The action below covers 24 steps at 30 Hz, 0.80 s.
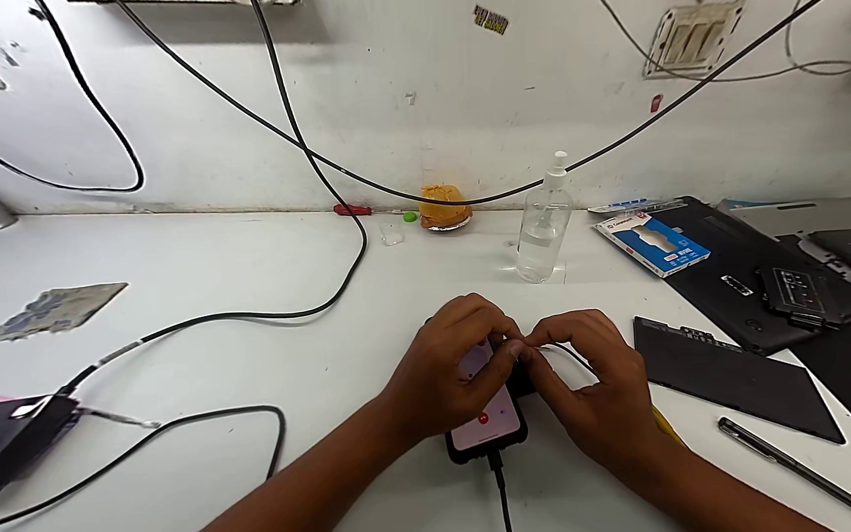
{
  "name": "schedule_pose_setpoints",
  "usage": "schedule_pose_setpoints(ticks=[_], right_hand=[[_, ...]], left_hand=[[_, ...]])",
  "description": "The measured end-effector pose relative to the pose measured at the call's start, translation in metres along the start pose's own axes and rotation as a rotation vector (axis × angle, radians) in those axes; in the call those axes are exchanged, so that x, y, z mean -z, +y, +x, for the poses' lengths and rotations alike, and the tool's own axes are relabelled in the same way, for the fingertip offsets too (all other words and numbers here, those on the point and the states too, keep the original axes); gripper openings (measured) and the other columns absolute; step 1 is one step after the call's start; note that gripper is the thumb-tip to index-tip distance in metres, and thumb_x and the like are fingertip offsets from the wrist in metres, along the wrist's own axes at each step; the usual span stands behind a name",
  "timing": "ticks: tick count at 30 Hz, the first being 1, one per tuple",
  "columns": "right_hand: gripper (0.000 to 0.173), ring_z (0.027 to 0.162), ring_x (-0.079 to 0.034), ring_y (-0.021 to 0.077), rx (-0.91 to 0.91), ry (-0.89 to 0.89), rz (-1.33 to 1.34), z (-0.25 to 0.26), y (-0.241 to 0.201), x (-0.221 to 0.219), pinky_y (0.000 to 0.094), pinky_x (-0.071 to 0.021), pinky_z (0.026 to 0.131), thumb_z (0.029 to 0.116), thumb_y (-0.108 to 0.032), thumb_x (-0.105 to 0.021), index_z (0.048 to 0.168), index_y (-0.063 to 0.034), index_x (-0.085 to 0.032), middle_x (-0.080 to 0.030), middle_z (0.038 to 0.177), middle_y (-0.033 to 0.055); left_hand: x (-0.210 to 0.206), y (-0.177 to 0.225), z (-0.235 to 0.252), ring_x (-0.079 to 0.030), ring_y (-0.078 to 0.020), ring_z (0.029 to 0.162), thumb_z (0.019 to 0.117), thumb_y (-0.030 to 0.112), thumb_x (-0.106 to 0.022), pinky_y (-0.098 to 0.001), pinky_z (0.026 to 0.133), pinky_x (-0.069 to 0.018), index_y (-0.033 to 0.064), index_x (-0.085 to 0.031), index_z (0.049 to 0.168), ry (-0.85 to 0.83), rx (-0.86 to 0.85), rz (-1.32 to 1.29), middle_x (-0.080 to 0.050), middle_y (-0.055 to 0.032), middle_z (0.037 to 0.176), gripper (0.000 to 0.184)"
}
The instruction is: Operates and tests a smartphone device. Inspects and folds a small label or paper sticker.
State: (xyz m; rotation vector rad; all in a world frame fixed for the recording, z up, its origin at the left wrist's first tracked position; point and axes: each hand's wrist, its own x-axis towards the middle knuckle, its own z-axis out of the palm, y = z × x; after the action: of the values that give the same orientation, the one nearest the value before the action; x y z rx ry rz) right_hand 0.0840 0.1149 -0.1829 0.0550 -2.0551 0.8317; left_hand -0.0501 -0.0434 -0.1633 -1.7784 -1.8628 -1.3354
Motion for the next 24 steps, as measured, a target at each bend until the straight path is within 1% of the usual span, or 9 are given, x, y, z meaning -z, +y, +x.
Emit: schedule_pose_setpoints(ticks=[4,7,11,14,17,18,20,22,24], right_hand=[[0.02,0.105,-0.063,0.0101,0.007,-0.005,-0.005,0.001,0.0,0.0,0.0317,-0.0533,0.089,0.0946,-0.025,-0.072,0.113,-0.0172,-0.073,-0.07,0.111,-0.0076],[0.024,0.103,-0.064,0.009,-0.032,-0.009,-0.04,0.001,0.002,-0.001,0.032,-0.0546,0.088,0.1001,-0.03,-0.063,0.12,-0.0169,-0.069,-0.069,0.111,-0.0078],[0.024,0.089,-0.063,0.007,-0.114,-0.031,-0.046,-0.001,0.007,-0.002,0.0292,-0.0546,0.078,0.1046,-0.033,-0.055,0.12,-0.0175,-0.066,-0.066,0.098,-0.009],[0.027,0.089,-0.063,0.0068,-0.153,-0.051,-0.069,-0.002,0.011,-0.003,0.0293,-0.0536,0.076,0.1058,-0.036,-0.052,0.122,-0.0186,-0.065,-0.066,0.097,-0.0095],[0.036,0.105,-0.063,0.0085,-0.232,-0.136,-0.105,-0.004,0.02,-0.005,0.0358,-0.0537,0.089,0.1075,-0.042,-0.044,0.129,-0.0216,-0.064,-0.068,0.112,-0.0095],[0.042,0.115,-0.061,0.0101,-0.265,-0.188,-0.109,-0.004,0.023,-0.005,0.0392,-0.0519,0.096,0.1077,-0.046,-0.04,0.134,-0.0229,-0.062,-0.067,0.122,-0.009],[0.05,0.132,-0.053,0.0134,-0.322,-0.315,-0.1,-0.006,0.03,-0.006,0.0468,-0.0445,0.108,0.1078,-0.052,-0.033,0.144,-0.0262,-0.056,-0.06,0.139,-0.0085],[0.053,0.138,-0.048,0.0141,-0.325,-0.416,-0.089,-0.008,0.034,-0.009,0.0528,-0.0365,0.116,0.1085,-0.052,-0.028,0.147,-0.0277,-0.054,-0.058,0.143,-0.0097],[0.051,0.132,-0.052,0.0108,-0.282,-0.467,-0.095,-0.011,0.036,-0.011,0.0515,-0.0366,0.114,0.1099,-0.048,-0.026,0.143,-0.0278,-0.058,-0.063,0.133,-0.012]], left_hand=[[0.005,-0.001,0.003,-0.06,-0.0043,0.087,0.0985,0.016,-0.062,-0.0186,0.072,-0.0537,0.0077,-0.07,0.101,0.048,-0.018,0.042,-0.063,0.0025,0.097,0.012],[0.012,-0.015,0.006,-0.059,-0.0047,0.082,0.1025,0.016,-0.057,-0.0196,0.068,-0.0529,0.0047,-0.067,0.105,0.124,0.033,0.128,-0.062,-0.0007,0.097,0.016],[0.024,-0.038,0.005,-0.06,-0.0068,0.069,0.1083,0.023,-0.048,-0.0221,0.057,-0.0521,0.0081,-0.062,0.111,0.201,0.327,0.18,-0.062,-0.0005,0.091,0.02],[0.024,-0.054,0.001,-0.062,-0.0098,0.063,0.1101,0.028,-0.046,-0.0268,0.055,-0.0536,0.0102,-0.06,0.113,0.164,0.516,0.148,-0.064,-0.0006,0.085,0.023],[0.017,-0.068,-0.003,-0.071,-0.0124,0.077,0.1109,0.026,-0.045,-0.0314,0.07,-0.0615,0.0089,-0.06,0.112,0.13,0.674,-0.085,-0.069,-0.0027,0.086,0.023],[0.014,-0.07,-0.004,-0.071,-0.0138,0.079,0.1111,0.026,-0.044,-0.033,0.072,-0.0611,0.0084,-0.06,0.112,0.126,0.718,-0.163,-0.068,-0.0042,0.086,0.024],[0.008,-0.071,-0.007,-0.065,-0.0151,0.077,0.1113,0.026,-0.042,-0.0329,0.07,-0.0552,0.0087,-0.061,0.109,0.126,0.779,-0.275,-0.064,-0.0056,0.083,0.025],[0.006,-0.07,-0.008,-0.063,-0.0153,0.078,0.1114,0.026,-0.041,-0.0327,0.07,-0.0533,0.0098,-0.061,0.108,0.119,0.807,-0.329,-0.062,-0.0057,0.085,0.026],[0.006,-0.07,-0.007,-0.063,-0.0159,0.077,0.1112,0.025,-0.039,-0.033,0.069,-0.0539,0.0095,-0.06,0.106,0.123,0.811,-0.367,-0.062,-0.0063,0.085,0.026]])
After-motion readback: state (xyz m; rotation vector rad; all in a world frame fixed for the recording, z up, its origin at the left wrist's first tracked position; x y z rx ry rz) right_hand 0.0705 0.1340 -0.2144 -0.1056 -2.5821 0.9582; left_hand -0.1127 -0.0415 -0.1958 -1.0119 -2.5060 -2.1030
